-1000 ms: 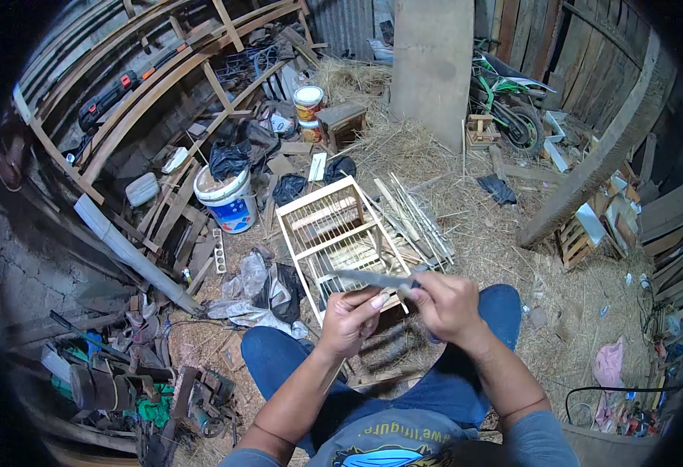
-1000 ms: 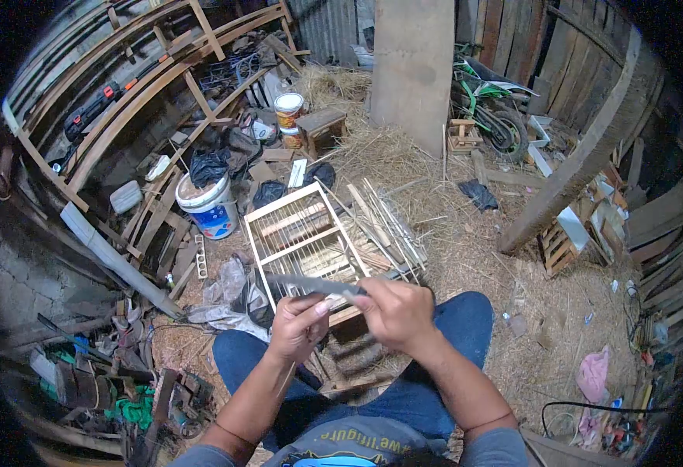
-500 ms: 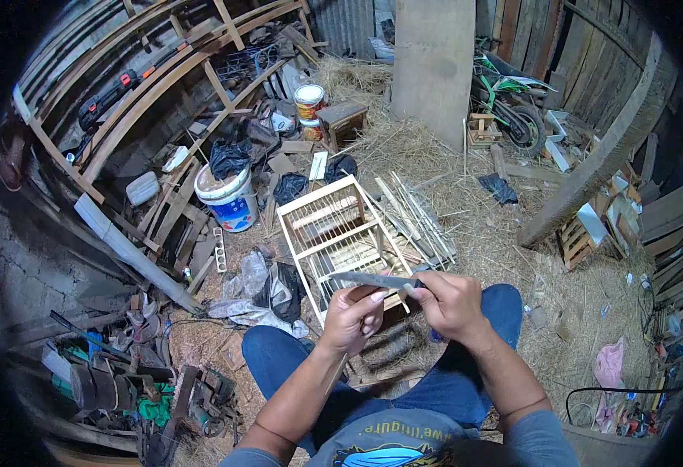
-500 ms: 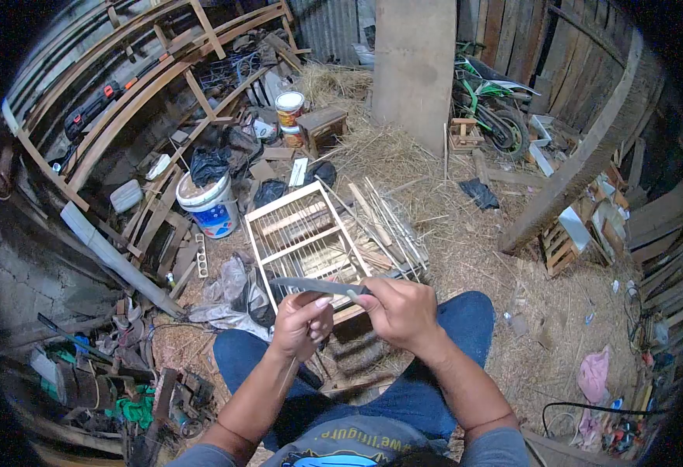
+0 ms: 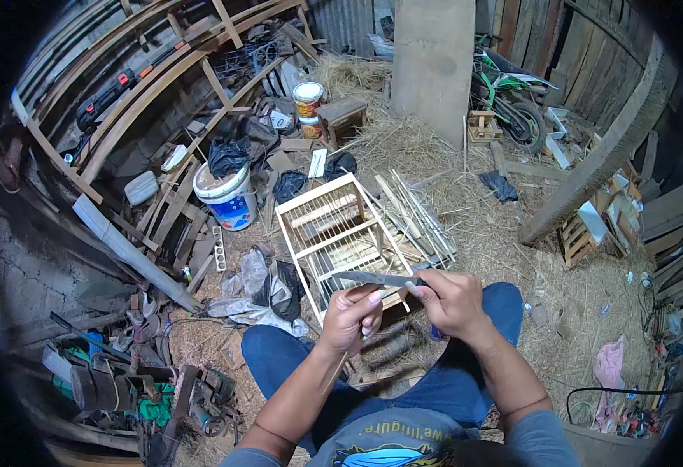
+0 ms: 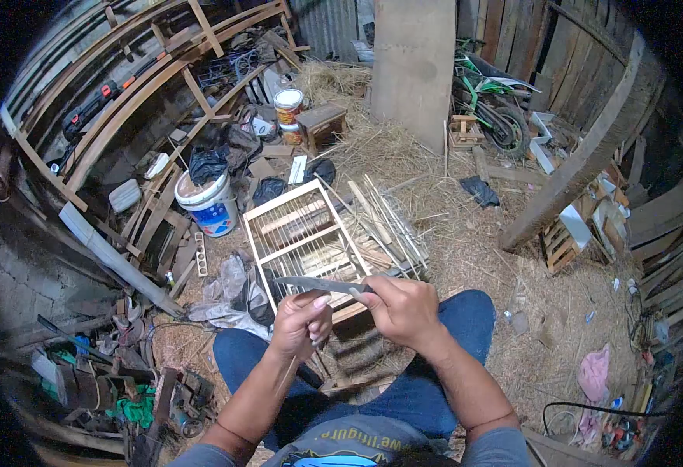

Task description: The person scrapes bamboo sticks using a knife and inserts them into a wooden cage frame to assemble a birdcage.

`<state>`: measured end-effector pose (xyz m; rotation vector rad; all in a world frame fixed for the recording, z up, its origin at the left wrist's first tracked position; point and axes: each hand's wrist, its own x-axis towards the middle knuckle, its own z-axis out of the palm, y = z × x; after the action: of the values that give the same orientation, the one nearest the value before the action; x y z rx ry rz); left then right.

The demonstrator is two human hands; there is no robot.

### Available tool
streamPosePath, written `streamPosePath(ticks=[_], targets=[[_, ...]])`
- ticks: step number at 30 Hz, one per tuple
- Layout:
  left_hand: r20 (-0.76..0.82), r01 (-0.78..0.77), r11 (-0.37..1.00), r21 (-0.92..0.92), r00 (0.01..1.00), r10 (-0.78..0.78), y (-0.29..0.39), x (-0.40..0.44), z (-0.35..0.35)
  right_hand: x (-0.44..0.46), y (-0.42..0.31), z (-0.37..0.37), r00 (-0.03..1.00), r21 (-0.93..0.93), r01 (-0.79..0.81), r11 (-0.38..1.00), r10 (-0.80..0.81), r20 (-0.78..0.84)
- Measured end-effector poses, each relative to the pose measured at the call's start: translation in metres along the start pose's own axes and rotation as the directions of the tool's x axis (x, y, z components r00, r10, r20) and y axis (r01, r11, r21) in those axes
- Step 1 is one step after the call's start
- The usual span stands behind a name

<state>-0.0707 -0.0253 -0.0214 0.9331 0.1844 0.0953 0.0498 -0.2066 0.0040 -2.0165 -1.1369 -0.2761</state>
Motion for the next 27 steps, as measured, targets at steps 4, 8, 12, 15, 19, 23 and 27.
streamPosePath(ticks=[4,8,12,15,19,23,27], targets=[[-0.041,0.014,1.000,-0.022,0.999,-0.015,-0.001,0.001,-0.002,0.001,0.004,0.003,1.000,-0.021,-0.003,1.000,0.003,-0.009],[-0.077,0.032,0.999,-0.036,0.996,-0.035,-0.001,0.001,-0.003,0.000,0.008,0.005,0.999,-0.017,-0.024,1.000,0.023,-0.028],[-0.103,0.032,0.998,-0.050,0.994,-0.037,-0.004,0.002,-0.005,0.000,0.015,0.007,0.999,-0.037,-0.018,0.999,0.017,-0.029],[-0.078,0.014,0.996,-0.090,0.997,-0.021,-0.004,-0.003,-0.008,0.005,0.034,-0.001,0.984,-0.176,-0.172,0.969,0.161,-0.074],[-0.078,0.018,0.997,-0.076,0.997,-0.024,-0.008,-0.005,-0.016,-0.003,0.022,0.000,0.994,-0.117,-0.082,0.990,0.074,-0.074],[-0.103,0.025,1.000,0.005,0.994,-0.024,-0.005,0.000,-0.005,-0.007,0.000,0.009,0.999,0.007,-0.013,1.000,0.013,0.051],[-0.095,0.036,0.999,-0.013,0.995,-0.037,-0.003,0.000,-0.005,-0.004,-0.001,0.009,0.997,0.000,-0.023,1.000,0.023,0.067]])
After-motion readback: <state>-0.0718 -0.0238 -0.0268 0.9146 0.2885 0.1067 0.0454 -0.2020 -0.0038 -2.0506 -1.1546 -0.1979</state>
